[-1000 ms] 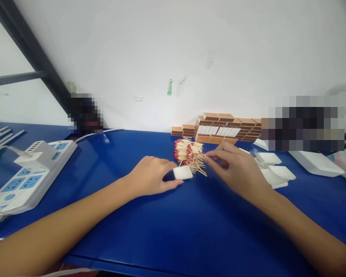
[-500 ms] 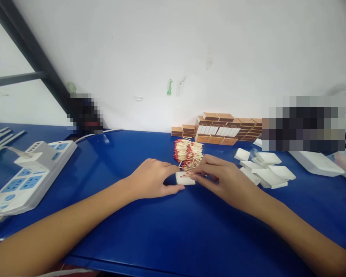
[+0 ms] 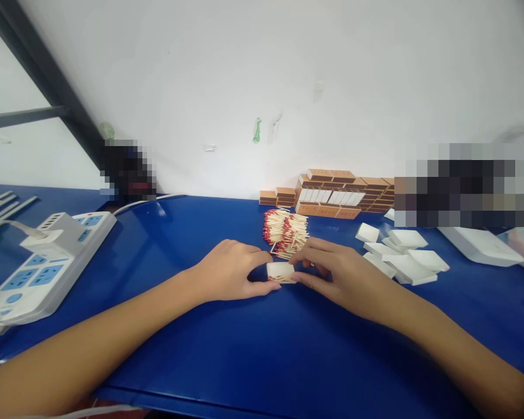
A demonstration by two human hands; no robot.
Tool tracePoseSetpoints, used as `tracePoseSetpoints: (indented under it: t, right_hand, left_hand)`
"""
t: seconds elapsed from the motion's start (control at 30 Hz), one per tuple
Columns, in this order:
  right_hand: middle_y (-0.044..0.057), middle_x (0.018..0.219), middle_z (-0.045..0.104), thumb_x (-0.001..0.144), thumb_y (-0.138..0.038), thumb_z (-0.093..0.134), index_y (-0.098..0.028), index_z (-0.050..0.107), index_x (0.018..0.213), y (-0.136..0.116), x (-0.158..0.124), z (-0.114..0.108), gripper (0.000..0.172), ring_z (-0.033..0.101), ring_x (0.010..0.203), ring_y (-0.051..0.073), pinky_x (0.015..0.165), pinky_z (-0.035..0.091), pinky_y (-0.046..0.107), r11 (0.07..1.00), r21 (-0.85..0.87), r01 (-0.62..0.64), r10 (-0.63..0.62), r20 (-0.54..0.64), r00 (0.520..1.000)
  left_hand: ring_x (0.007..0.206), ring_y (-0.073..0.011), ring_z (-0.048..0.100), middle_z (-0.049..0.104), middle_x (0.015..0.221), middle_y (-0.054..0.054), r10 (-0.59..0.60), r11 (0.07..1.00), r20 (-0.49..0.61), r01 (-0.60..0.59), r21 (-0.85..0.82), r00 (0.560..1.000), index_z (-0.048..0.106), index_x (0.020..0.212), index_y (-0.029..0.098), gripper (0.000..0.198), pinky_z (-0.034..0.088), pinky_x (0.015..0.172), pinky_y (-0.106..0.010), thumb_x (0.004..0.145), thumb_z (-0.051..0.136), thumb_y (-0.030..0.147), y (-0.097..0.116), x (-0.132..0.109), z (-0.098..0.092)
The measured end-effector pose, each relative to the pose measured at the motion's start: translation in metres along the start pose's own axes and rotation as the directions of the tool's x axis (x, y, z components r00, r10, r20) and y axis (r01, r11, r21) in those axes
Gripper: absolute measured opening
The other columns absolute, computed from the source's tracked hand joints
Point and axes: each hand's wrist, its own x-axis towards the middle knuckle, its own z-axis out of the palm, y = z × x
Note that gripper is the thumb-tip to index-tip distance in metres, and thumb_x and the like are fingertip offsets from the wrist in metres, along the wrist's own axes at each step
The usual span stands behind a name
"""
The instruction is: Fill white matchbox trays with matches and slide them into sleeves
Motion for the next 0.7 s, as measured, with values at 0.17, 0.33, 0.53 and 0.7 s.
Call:
tracePoseSetpoints:
  t: [0.17, 0.33, 0.53, 0.7]
  right_hand:
    - [0.001, 0.085, 0.070, 0.100, -0.034, 0.065, -0.024, 0.069, 0.099, -0.003, 0.001, -0.003, 0.011, 0.065, 0.074, 0.017, 0.062, 0.046, 0.028, 0.999, 0.027, -0.036, 0.034, 0.043, 0.998]
    - [0.001, 0.084, 0.072, 0.102, -0.030, 0.061, -0.024, 0.071, 0.095, -0.002, 0.001, 0.000, 0.013, 0.064, 0.072, 0.016, 0.063, 0.045, 0.027, 0.995, 0.095, -0.041, 0.034, 0.066, 0.997]
    - [0.002, 0.084, 0.072, 0.102, -0.028, 0.060, -0.023, 0.073, 0.095, -0.003, 0.003, 0.003, 0.016, 0.063, 0.072, 0.016, 0.064, 0.046, 0.027, 0.991, 0.135, -0.012, 0.011, 0.011, 1.000]
    - [0.000, 0.074, 0.069, 0.097, -0.029, 0.066, -0.023, 0.073, 0.087, -0.011, 0.006, 0.007, 0.014, 0.057, 0.061, 0.014, 0.055, 0.041, 0.025, 0.980, 0.186, -0.076, 0.089, -0.065, 0.994]
  left_hand:
    - [0.066, -0.0135, 0.066, 0.073, 0.081, 0.000, 0.020, 1.000, -0.004, -0.020, 0.019, 1.000, 0.076, 0.101, 0.019, 0.037, 0.041, 0.059, -0.028, 0.093, 0.067, 0.054, -0.003, -0.001, 0.001]
    - [0.064, -0.0130, 0.065, 0.072, 0.078, 0.000, 0.034, 0.999, -0.015, -0.034, 0.029, 0.999, 0.075, 0.098, 0.019, 0.037, 0.041, 0.057, -0.028, 0.095, 0.064, 0.054, -0.003, -0.001, 0.003]
    - [0.068, -0.0143, 0.067, 0.073, 0.080, -0.001, 0.085, 0.996, -0.023, -0.084, 0.043, 0.996, 0.074, 0.101, 0.018, 0.040, 0.042, 0.058, -0.028, 0.097, 0.062, 0.056, -0.003, -0.002, 0.006]
    - [0.067, -0.0148, 0.066, 0.072, 0.079, -0.001, 0.085, 0.995, -0.028, -0.083, 0.062, 0.996, 0.074, 0.099, 0.018, 0.042, 0.041, 0.058, -0.028, 0.098, 0.059, 0.058, -0.003, -0.002, 0.007]
